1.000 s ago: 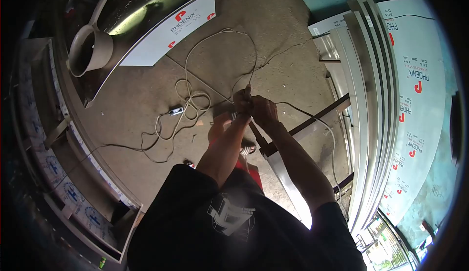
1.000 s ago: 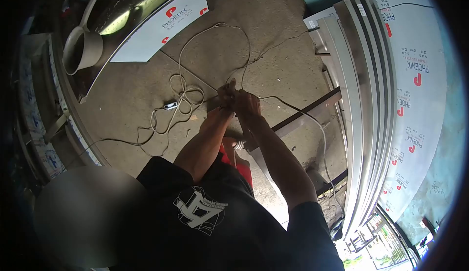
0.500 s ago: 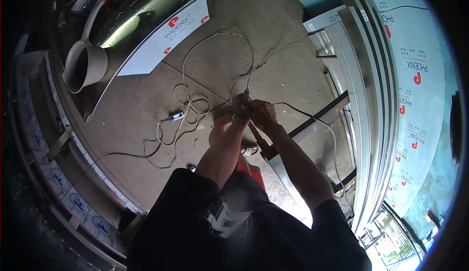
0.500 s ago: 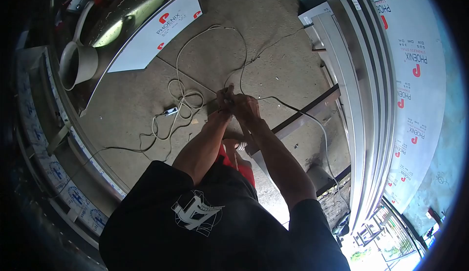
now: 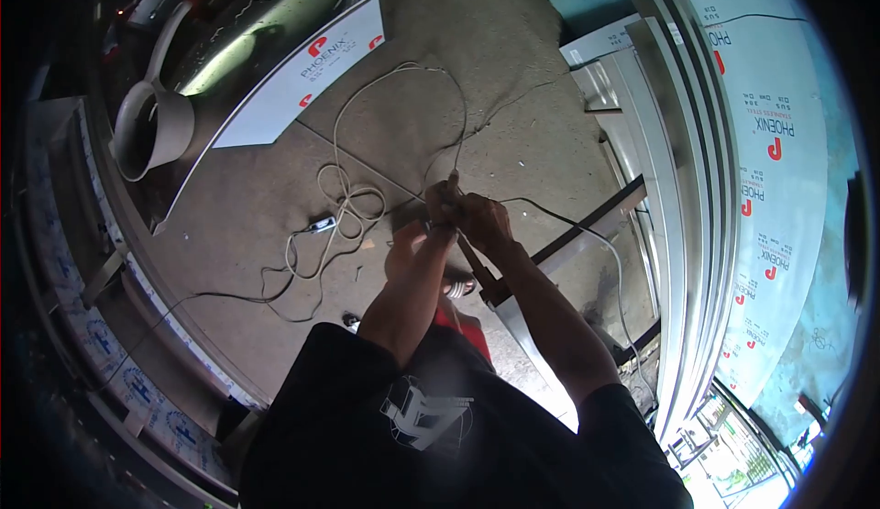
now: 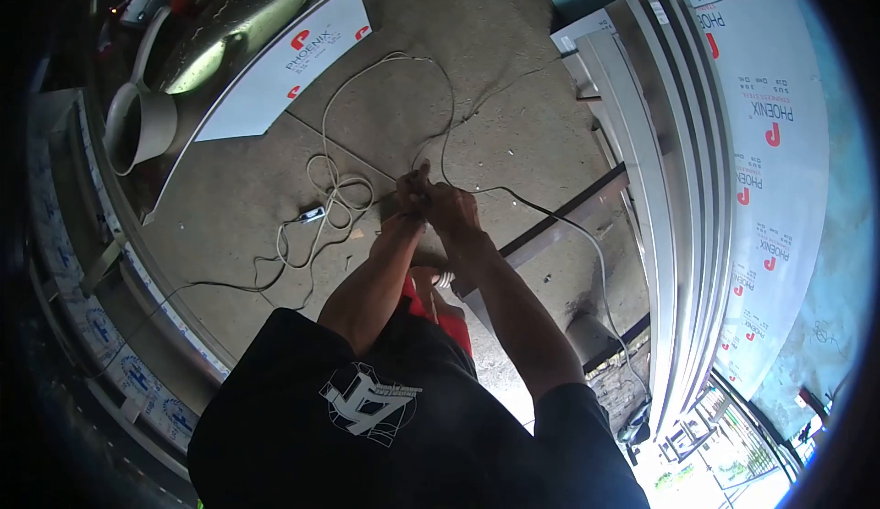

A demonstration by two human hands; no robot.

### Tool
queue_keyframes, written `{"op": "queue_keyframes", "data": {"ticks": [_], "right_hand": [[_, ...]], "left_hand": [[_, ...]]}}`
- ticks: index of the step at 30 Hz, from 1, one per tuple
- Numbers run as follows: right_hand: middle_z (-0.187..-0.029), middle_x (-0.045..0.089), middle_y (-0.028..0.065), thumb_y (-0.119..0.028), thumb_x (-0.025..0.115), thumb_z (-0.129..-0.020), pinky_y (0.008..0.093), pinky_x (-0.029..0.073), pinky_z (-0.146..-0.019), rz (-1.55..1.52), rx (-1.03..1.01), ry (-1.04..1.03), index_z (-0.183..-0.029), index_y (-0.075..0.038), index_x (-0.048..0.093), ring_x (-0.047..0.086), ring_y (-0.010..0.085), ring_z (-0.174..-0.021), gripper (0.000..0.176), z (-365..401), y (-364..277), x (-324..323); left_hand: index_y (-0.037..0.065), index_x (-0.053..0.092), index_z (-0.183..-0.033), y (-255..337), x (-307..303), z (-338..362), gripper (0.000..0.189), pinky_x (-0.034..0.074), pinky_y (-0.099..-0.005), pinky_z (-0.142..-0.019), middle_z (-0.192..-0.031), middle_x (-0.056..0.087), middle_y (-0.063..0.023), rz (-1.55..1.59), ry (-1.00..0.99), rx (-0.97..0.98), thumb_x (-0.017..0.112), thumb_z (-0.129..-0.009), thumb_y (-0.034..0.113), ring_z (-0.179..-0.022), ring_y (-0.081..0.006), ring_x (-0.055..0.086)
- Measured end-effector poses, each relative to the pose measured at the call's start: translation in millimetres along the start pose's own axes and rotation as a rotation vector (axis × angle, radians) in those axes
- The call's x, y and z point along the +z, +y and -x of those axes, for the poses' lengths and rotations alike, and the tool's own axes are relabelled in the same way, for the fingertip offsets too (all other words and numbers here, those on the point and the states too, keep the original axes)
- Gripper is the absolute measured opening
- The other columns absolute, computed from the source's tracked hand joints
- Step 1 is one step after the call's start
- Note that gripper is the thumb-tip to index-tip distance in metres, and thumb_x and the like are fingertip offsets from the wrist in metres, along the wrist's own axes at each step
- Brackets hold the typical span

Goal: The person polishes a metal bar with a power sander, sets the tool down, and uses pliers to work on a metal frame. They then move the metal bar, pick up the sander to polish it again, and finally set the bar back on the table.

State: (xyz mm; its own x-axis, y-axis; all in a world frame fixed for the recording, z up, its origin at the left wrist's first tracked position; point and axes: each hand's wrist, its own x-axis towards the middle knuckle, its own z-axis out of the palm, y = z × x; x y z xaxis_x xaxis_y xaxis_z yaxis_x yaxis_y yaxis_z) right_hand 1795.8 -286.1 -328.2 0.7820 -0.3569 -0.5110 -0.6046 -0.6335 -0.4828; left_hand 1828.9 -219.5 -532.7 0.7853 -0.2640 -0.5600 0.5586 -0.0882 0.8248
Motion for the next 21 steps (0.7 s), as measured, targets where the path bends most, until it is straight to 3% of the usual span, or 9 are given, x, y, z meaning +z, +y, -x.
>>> {"op": "queue_keyframes", "data": {"ticks": [1, 3, 6, 9, 13, 16, 18, 21], "right_hand": [[-0.093, 0.068, 0.0162, -0.045, 0.057, -0.092, 0.048, 0.05, -0.079, -0.035, -0.018, 0.048, -0.103, -0.011, 0.068, 0.066, 0.0368, -0.093, 0.037, -1, 8, 10], [-0.095, 0.068, 0.0165, -0.045, 0.057, -0.092, 0.0482, 0.05, -0.079, -0.007, 0.012, 0.031, -0.102, -0.01, 0.067, 0.066, 0.037, -0.093, 0.038, -1, 10, 9], [-0.097, 0.068, 0.017, -0.046, 0.057, -0.092, 0.0485, 0.05, -0.079, -0.015, 0.026, 0.054, -0.101, -0.009, 0.067, 0.066, 0.0372, -0.093, 0.039, 2, 5, 4], [-0.097, 0.069, 0.0174, -0.047, 0.057, -0.092, 0.0484, 0.051, -0.079, -0.023, 0.018, 0.09, -0.1, -0.009, 0.068, 0.066, 0.0374, -0.093, 0.04, 3, 6, 10], [-0.095, 0.069, 0.0187, -0.052, 0.055, -0.091, 0.0486, 0.051, -0.079, -0.077, -0.007, 0.111, -0.096, -0.007, 0.069, 0.067, 0.0384, -0.092, 0.047, 4, 11, 10], [-0.092, 0.069, 0.0204, -0.053, 0.056, -0.09, 0.0492, 0.052, -0.079, -0.038, 0.056, 0.059, -0.091, -0.005, 0.07, 0.067, 0.0394, -0.09, 0.05, 3, 4, 4], [-0.09, 0.069, 0.0208, -0.051, 0.057, -0.089, 0.0495, 0.052, -0.079, -0.021, 0.116, 0.007, -0.089, -0.005, 0.07, 0.068, 0.0394, -0.088, 0.048, -3, -8, -1], [-0.087, 0.07, 0.0206, -0.047, 0.059, -0.087, 0.0493, 0.053, -0.079, 0.046, 0.16, 0.024, -0.089, -0.006, 0.071, 0.069, 0.0385, -0.087, 0.043, -8, -9, 8]], "left_hand": [[0.005, 0.049, -0.053, 15, 0, 10, 0.057, 0.033, -0.036, -0.046, -0.049, 0.044, 0.001, 0.005, -0.007, -0.011, 0.066, -0.09, 0.045, -0.046, -0.0126, 0.042], [0.014, 0.042, -0.053, 57, 5, 21, 0.058, 0.033, -0.0318, -0.045, -0.049, 0.039, 0.0025, 0.454, -0.078, -0.349, 0.066, -0.09, 0.052, -0.045, -0.0116, 0.04], [0.02, 0.037, -0.057, 77, 16, 32, 0.055, 0.03, -0.0275, -0.046, -0.051, 0.033, 0.0046, 0.658, -0.125, -0.389, 0.064, -0.089, 0.056, -0.046, -0.009, 0.034], [0.02, 0.038, -0.059, 74, 21, 31, 0.054, 0.029, -0.0272, -0.047, -0.052, 0.032, 0.0053, 0.742, -0.05, -0.378, 0.064, -0.09, 0.055, -0.048, -0.0089, 0.032], [0.019, 0.038, -0.057, 75, 20, 32, 0.054, 0.029, -0.0266, -0.046, -0.052, 0.033, 0.005, 0.721, -0.049, -0.391, 0.065, -0.09, 0.054, -0.047, -0.0082, 0.033], [0.018, 0.038, -0.055, 79, 16, 31, 0.055, 0.027, -0.0271, -0.043, -0.05, 0.035, 0.0044, 0.482, 0.036, -0.342, 0.066, -0.091, 0.048, -0.045, -0.0077, 0.033], [0.016, 0.037, -0.053, 93, 13, 31, 0.055, 0.025, -0.0279, -0.04, -0.049, 0.036, 0.0049, 0.127, 0.008, -0.121, 0.068, -0.092, 0.04, -0.042, -0.0064, 0.033], [0.015, 0.039, -0.053, 63, 8, 16, 0.053, 0.024, -0.028, -0.039, -0.048, 0.036, 0.0061, 0.166, -0.031, -0.027, 0.069, -0.092, 0.035, -0.042, -0.0051, 0.032]]}}
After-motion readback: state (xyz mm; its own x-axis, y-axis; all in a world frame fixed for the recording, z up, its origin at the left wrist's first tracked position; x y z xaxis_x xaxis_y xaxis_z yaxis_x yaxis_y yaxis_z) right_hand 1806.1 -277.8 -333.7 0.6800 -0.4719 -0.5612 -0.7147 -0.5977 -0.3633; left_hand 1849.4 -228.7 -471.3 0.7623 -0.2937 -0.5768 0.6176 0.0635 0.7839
